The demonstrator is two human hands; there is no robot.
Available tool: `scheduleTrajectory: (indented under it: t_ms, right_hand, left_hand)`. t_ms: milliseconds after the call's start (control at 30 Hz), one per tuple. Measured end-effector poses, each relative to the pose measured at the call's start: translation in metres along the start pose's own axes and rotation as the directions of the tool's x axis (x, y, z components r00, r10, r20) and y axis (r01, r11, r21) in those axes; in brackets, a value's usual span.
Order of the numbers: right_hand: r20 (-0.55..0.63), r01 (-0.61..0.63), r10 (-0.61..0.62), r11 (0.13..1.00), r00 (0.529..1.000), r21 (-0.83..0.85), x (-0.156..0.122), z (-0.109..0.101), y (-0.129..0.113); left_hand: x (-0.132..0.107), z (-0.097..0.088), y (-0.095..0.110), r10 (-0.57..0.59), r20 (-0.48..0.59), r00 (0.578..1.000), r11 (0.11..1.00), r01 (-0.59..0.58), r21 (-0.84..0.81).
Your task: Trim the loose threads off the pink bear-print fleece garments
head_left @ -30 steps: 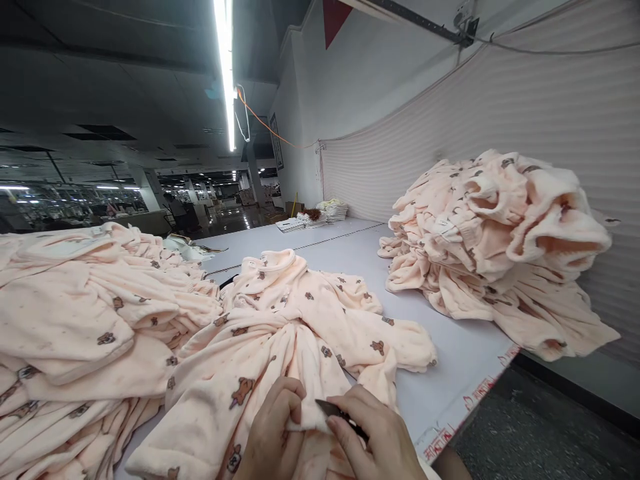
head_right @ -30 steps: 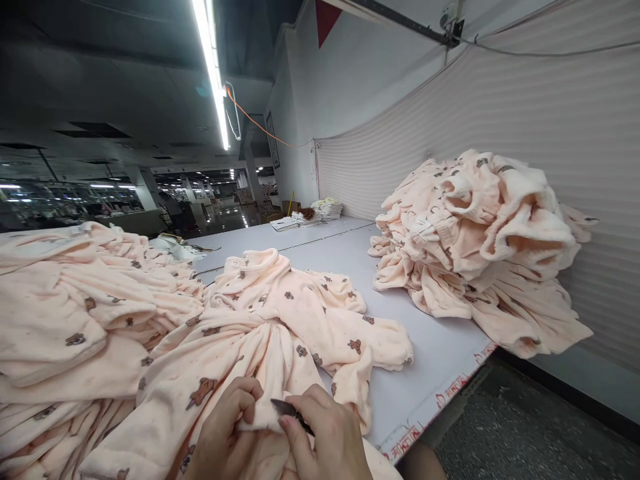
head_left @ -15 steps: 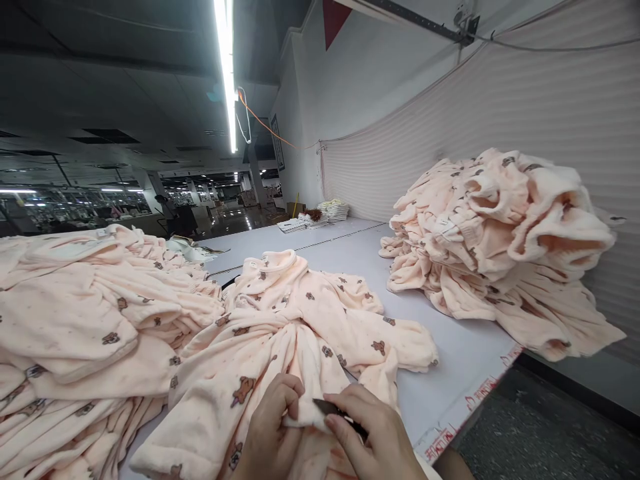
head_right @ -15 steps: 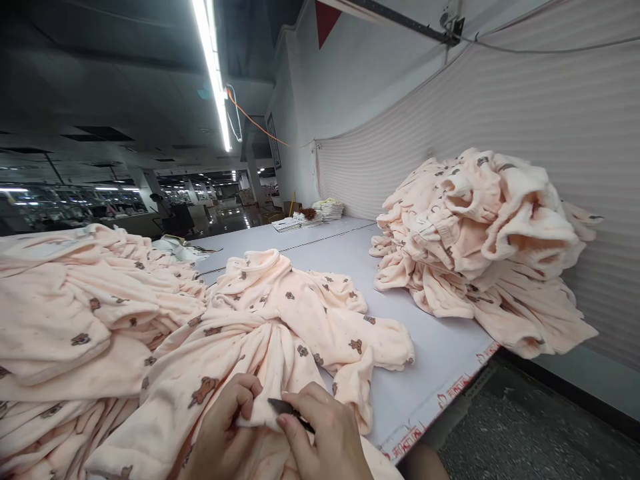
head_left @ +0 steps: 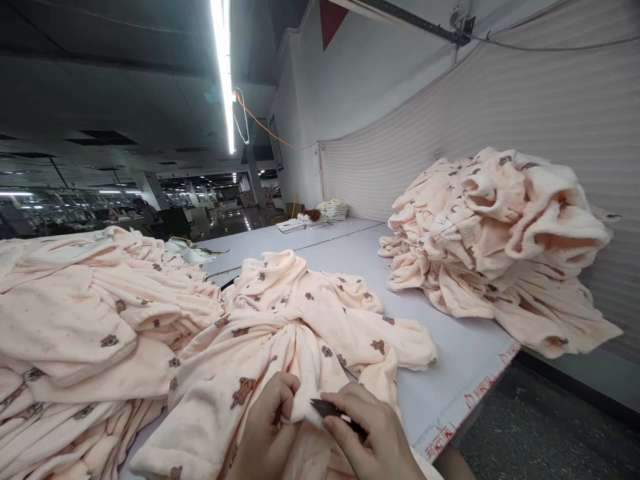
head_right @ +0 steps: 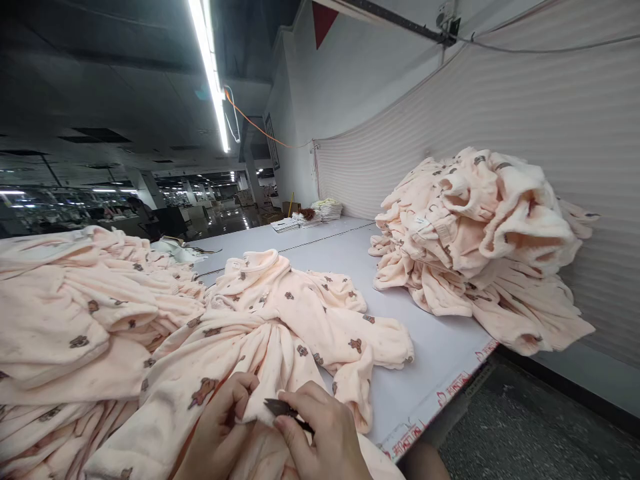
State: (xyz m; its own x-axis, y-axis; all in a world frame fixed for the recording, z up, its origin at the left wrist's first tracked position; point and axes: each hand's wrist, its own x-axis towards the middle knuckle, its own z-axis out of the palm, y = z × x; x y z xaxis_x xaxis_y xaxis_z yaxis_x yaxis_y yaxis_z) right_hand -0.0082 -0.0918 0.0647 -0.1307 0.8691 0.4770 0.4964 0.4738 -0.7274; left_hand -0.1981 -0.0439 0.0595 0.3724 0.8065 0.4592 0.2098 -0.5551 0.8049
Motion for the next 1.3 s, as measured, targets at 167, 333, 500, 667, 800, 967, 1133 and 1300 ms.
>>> scheduleTrajectory:
  t_ms: [167, 333, 500, 667, 800, 967, 1133, 1300]
  right_hand:
    - [-0.053, -0.067, 0.069, 0.997, 0.996, 0.049, -0.007, 0.006, 0.007]
    - [-0.162, -0.091, 0.078, 0.993, 0.984, -0.073, -0.008, 0.017, 0.013]
    - [-0.230, -0.244, 0.219, 0.966, 0.948, -0.082, 0.011, 0.017, 0.013]
    - [-0.051, -0.138, 0.135, 0.989, 0.990, -0.051, 0.010, 0.012, 0.008]
    - [-0.028, -0.109, 0.107, 0.990, 0.994, -0.085, 0.010, 0.009, 0.004]
    - [-0.040, -0.116, 0.112, 0.987, 0.993, -0.109, 0.012, 0.005, 0.004]
    - [-0.035, -0.024, 0.016, 0.967, 0.999, -0.255, 0.008, 0.007, 0.002]
    - [-0.069, -0.179, 0.176, 0.983, 0.982, -0.038, 0.010, 0.004, 0.004]
  left_hand:
    - [-0.002, -0.004, -0.005, -0.003, 0.003, 1.000, 1.000, 0.003, 0.024]
    - [0.004, -0.009, 0.006, -0.085, 0.000, 0.996, 0.995, 0.085, 0.051]
    - [0.013, -0.010, 0.017, -0.421, 0.108, 0.900, 0.871, 0.435, -0.227]
    - [0.015, -0.004, 0.024, -0.485, 0.144, 0.862, 0.684, 0.477, -0.552]
    - [0.016, -0.003, 0.023, -0.463, 0.200, 0.863, 0.646, 0.483, -0.591]
    - [0.017, -0.007, 0.013, -0.467, 0.163, 0.869, 0.711, 0.479, -0.514]
    - [0.018, -0.004, 0.018, -0.477, 0.179, 0.861, 0.715, 0.498, -0.491]
    - [0.017, -0.007, 0.024, -0.473, 0.133, 0.871, 0.767, 0.482, -0.424]
